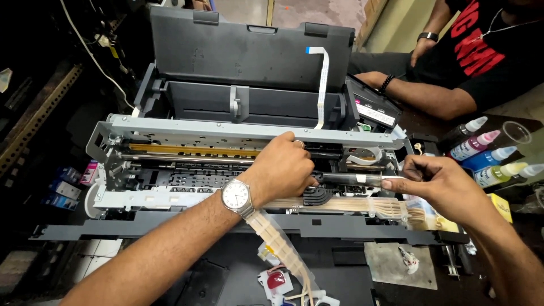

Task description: The person refills ink into the internal ink tanks of a disassembled printer using syringes. They wipe the area with a tissue, then inject ink into the tanks and wipe excess ink afterward.

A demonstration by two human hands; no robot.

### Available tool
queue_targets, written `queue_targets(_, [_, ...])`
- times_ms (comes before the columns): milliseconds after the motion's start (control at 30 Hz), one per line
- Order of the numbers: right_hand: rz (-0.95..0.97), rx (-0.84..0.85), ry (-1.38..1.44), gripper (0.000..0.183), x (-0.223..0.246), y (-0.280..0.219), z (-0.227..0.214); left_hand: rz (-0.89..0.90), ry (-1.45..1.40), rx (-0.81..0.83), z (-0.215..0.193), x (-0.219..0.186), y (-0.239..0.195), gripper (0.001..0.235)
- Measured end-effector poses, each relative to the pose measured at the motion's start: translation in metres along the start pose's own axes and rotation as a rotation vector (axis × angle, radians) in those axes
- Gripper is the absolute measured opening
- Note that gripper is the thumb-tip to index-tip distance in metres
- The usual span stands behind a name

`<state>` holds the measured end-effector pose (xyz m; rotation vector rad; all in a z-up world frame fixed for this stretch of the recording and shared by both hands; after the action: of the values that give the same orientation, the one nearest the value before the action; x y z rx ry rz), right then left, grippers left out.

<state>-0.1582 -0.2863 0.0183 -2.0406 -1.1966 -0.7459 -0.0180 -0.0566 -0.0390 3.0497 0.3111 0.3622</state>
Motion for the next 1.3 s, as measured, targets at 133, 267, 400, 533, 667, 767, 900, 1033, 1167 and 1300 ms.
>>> queue_targets(133, [-0.025, -0.021, 0.017, 0.063, 0.002, -0.002, 0.001, -0.009, -0.019, 0.022, -0.004, -0.001, -0.001, 0.051])
queue_targets(267, [-0.003, -0.050, -0.002, 0.066, 0.001, -0.003, 0.000, -0.004, -0.037, 0.036, -0.005, 0.000, -0.001, 0.052])
queue_targets(400, [0.012, -0.081, -0.049, 0.068, 0.005, -0.007, 0.001, -0.005, -0.036, 0.022, -0.004, -0.001, -0.001, 0.051])
queue_targets(533, [0.070, -0.133, -0.092, 0.071, 0.012, -0.013, 0.000, -0.007, -0.033, 0.013, -0.003, 0.000, -0.001, 0.051])
queue_targets(667, [0.126, -0.176, -0.157, 0.073, 0.005, -0.013, -0.001, -0.003, -0.015, 0.048, -0.007, -0.001, -0.001, 0.048])
queue_targets(767, [0.053, -0.134, -0.098, 0.072, -0.001, -0.011, 0.000, 0.002, -0.023, 0.020, -0.007, -0.001, -0.003, 0.053])
queue_targets(900, [0.043, -0.124, -0.093, 0.063, -0.010, -0.011, -0.002, -0.012, -0.014, 0.031, -0.003, 0.000, 0.001, 0.042])
queue_targets(1033, [0.046, -0.104, -0.143, 0.041, -0.018, -0.017, -0.004, -0.055, -0.015, 0.095, -0.012, -0.004, 0.009, 0.025])
queue_targets(1167, [-0.016, -0.083, -0.017, 0.033, -0.041, -0.020, 0.003, -0.116, -0.009, 0.254, -0.017, -0.010, 0.018, 0.018])
queue_targets(1300, [0.015, -0.062, 0.067, 0.033, -0.039, -0.029, 0.011, -0.190, -0.034, 0.297, -0.017, -0.015, 0.023, 0.032])
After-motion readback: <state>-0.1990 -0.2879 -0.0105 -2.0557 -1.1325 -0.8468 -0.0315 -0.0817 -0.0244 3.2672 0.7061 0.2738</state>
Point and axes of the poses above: each hand's wrist, its own y-axis towards the middle knuckle, its own z-axis out of the palm, x = y × z, the point moved 2 cm from there along y, towards the middle knuckle, and after that the axes turned 6 degrees about z, right-handed, at the moved point
